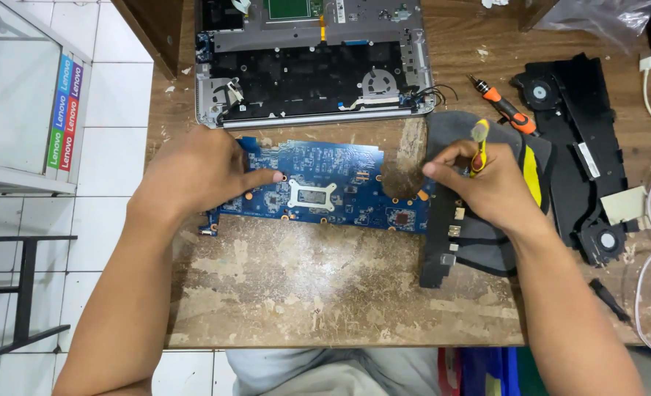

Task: Cleaning peripheral ports and connectors on a laptop motherboard using a small pick tool.

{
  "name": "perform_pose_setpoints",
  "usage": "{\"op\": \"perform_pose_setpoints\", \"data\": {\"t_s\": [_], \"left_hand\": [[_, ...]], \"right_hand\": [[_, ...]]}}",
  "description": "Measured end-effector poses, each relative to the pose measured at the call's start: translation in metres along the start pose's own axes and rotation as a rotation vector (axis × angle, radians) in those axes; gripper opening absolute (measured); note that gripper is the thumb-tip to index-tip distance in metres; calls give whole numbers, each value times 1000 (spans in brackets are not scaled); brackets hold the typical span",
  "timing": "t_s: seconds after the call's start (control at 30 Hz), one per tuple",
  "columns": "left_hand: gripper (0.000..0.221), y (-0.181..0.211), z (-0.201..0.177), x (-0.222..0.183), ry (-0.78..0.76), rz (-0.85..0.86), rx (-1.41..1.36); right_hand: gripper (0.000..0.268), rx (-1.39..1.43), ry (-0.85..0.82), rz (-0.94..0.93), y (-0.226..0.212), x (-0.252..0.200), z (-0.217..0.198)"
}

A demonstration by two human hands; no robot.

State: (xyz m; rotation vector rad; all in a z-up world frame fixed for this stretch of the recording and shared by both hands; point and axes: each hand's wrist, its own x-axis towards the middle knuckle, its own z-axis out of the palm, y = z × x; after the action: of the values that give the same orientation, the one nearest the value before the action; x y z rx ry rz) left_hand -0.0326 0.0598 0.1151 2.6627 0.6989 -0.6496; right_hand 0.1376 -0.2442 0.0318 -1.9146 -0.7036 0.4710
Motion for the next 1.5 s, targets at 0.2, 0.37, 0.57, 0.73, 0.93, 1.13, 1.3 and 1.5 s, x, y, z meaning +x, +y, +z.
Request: {"op": "perform_pose_setpoints", "data": {"t_s": [0.2, 0.37, 0.57, 0.73, 0.93, 1.13, 1.3, 1.5], "left_hand": [[50, -9, 21, 11, 564, 360, -63], [123, 4, 53, 31, 378, 693, 13], [125, 9, 67, 39, 277, 766, 51], [116, 7, 69, 44, 312, 799, 67], [115, 3, 73, 49, 342, 807, 20], [111, 5, 83, 52, 441, 817, 26], [115, 10, 85, 55, 322, 718, 135], [115, 13, 76, 52, 191, 653, 120]], "right_hand": [[7, -22, -15, -73, 3, 1, 5], [4, -96, -41, -76, 10, 3, 6], [7, -156, -61, -108, 17, 5, 4], [44, -356, -157, -139, 6, 6, -5], [22, -639, -70, -202, 7, 6, -24], [47, -731, -2, -280, 4, -2, -27], [29, -626, -148, -412, -8, -4, 0], [19, -613, -130, -490, -15, -5, 24]]}}
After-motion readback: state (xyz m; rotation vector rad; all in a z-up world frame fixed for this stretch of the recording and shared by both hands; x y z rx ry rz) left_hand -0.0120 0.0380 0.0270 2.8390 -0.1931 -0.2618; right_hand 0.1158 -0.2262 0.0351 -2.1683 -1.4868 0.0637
